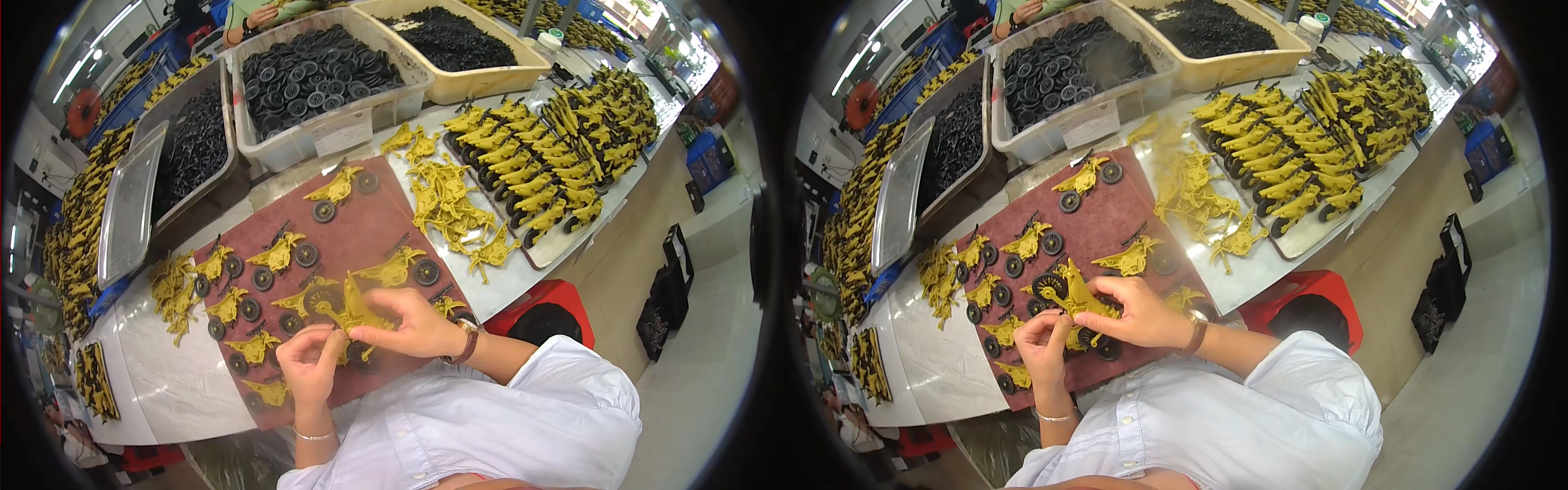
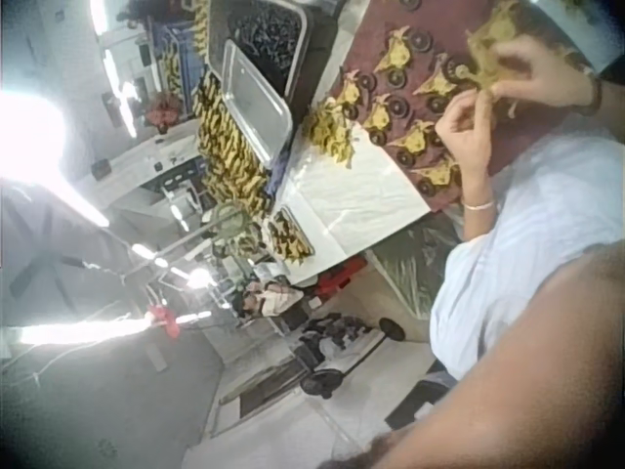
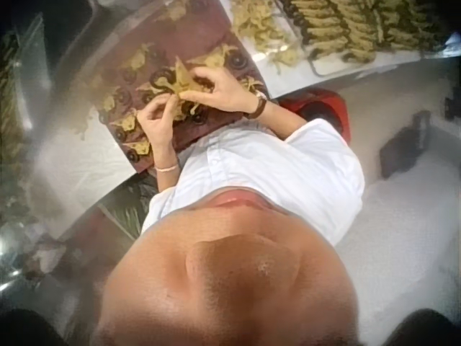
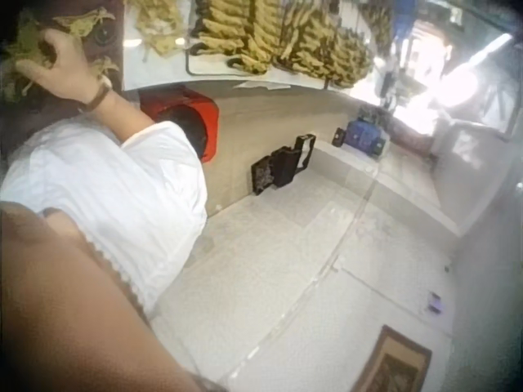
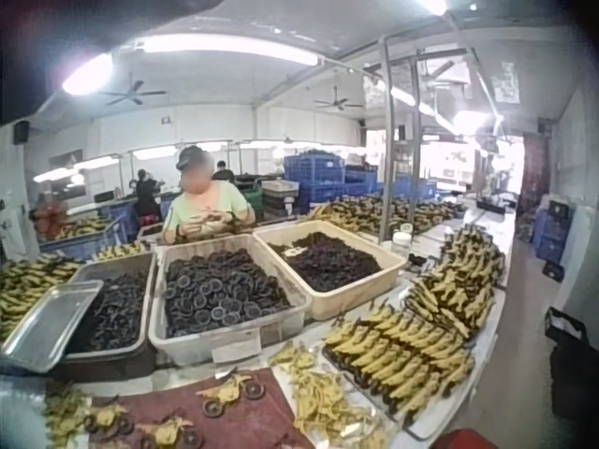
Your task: The person assembles small plastic toy motorcycles by hand, attaching wheels to the frames at a production workbench.
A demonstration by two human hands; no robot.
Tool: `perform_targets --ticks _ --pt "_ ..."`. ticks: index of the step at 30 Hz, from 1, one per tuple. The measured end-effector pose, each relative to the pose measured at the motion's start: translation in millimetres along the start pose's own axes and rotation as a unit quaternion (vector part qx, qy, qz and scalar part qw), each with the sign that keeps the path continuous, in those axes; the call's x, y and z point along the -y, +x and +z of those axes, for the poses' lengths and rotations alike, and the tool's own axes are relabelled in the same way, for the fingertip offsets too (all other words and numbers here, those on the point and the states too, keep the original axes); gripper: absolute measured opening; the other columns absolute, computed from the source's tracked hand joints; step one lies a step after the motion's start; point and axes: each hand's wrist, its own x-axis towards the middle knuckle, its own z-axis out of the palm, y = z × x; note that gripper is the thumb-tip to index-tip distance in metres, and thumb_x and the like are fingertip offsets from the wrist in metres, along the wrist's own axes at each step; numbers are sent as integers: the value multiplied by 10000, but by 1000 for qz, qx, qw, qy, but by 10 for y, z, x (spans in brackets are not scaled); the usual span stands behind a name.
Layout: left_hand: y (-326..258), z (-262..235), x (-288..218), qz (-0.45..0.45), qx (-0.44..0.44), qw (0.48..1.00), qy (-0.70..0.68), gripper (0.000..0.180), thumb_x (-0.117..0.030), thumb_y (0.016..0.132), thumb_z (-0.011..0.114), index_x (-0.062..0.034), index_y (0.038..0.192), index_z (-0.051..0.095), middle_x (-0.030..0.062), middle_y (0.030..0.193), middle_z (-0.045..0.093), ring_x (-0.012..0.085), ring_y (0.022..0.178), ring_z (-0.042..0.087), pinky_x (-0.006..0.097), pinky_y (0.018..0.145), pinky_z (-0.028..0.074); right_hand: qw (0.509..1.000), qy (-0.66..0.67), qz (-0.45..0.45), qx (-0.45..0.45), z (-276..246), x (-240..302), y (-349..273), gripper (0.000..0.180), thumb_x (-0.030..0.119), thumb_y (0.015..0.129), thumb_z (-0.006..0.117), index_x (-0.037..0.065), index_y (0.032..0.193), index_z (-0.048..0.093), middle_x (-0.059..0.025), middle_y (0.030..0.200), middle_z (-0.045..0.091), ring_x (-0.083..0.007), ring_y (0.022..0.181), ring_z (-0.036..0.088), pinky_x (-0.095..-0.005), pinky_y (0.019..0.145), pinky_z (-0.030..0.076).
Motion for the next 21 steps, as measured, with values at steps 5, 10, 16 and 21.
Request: perform_targets --ticks 5,10,16,21 --pt "48 5 -6 73 40 995 49 79 87 737 658 68 811 636 105 872 653 158 801 605 274 742 478 974 215 71 11 -13 4 8 285 153 848 675 -19 1060 595 -37 980 628 -75 911 552 -247 798 464" --pt "81 27 -34 25 60 998 3 111 50 746 679 57 856 663 123 887 671 160 823 625 268 749 484 986 160 53 -7 -17 -70 -6 297 108 836 674 -24 1091 596 -41 1001 642 -76 917 564 -248 804 463" --pt "51 -2 0 21 66 997 -33 104 50 752 669 57 856 671 121 877 673 147 819 626 265 737 496 990 135 35 23 -15 -68 2 305 88 843 660 -37 1107 574 -55 1032 632 -88 929 569 -245 826 452" --pt "19 -21 34 24 58 996 -71 123 51 742 674 50 865 671 122 883 669 152 825 627 270 743 494 990 141 26 -2 58 -76 -15 290 84 845 654 -33 1100 579 -59 1026 634 -90 931 570 -241 821 449"
